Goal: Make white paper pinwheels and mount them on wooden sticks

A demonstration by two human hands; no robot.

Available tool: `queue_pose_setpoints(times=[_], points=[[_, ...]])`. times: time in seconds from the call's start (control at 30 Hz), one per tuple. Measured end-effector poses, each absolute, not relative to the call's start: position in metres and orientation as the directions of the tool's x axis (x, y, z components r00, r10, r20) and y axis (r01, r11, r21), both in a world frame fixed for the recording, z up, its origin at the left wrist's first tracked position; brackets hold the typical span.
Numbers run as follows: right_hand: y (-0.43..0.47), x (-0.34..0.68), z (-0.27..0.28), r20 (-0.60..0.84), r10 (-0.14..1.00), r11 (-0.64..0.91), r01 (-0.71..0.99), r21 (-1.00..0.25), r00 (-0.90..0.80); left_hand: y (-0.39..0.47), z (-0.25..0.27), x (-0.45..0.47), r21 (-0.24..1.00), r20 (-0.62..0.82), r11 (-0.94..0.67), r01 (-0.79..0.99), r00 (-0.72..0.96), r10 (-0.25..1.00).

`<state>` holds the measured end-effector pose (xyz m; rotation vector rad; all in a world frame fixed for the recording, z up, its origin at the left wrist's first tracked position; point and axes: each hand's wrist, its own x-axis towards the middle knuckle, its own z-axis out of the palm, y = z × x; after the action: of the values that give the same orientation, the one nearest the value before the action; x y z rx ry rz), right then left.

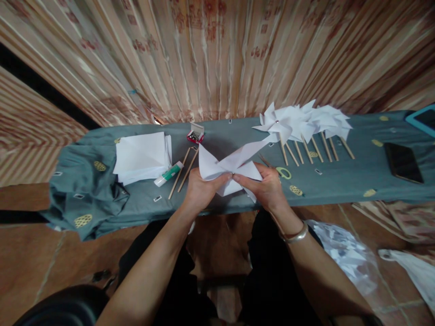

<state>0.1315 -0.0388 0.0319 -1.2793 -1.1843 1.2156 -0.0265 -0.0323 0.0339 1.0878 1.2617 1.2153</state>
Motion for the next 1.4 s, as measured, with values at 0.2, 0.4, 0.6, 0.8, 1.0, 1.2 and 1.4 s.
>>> queue_pose_setpoints(times=[0.2,0.4,0.6,0.8,1.0,1.2,1.4], points=[[-0.0393,0.1316,0.0317,-0.042,0.999,-0.042,0.014,-0.999,0.026,-0.0316,0.0338,-0.0272,0.996,-0.084,0.084,-0.008,-0.071,0.994],[-0.0389,0.1312,0.0303,-0.019,0.999,-0.021,0.043,-0.999,0.030,-0.0316,0.0322,-0.0291,0.998,-0.056,0.056,0.000,-0.049,0.997],[-0.0375,0.1321,0.0289,-0.015,1.000,-0.015,0.062,-0.998,0.004,-0.0310,0.0327,-0.0295,0.998,-0.050,0.050,-0.025,-0.029,0.998],[-0.0371,0.1318,0.0272,-0.010,1.000,-0.011,0.049,-0.999,0.020,-0.0322,0.0395,-0.0296,0.996,-0.089,0.089,0.005,-0.034,0.995],[-0.0372,0.1320,0.0293,-0.014,1.000,-0.014,0.052,-0.999,0.006,-0.0322,0.0393,-0.0308,0.996,-0.081,0.082,0.028,-0.036,0.996],[-0.0366,0.1315,0.0288,-0.014,1.000,-0.014,0.024,-1.000,-0.002,-0.0310,0.0406,-0.0292,0.998,-0.064,0.065,0.019,-0.033,0.997],[-0.0366,0.1319,0.0281,-0.016,1.000,-0.016,0.027,-1.000,-0.016,-0.0301,0.0397,-0.0277,0.998,-0.066,0.066,0.003,-0.025,0.998]])
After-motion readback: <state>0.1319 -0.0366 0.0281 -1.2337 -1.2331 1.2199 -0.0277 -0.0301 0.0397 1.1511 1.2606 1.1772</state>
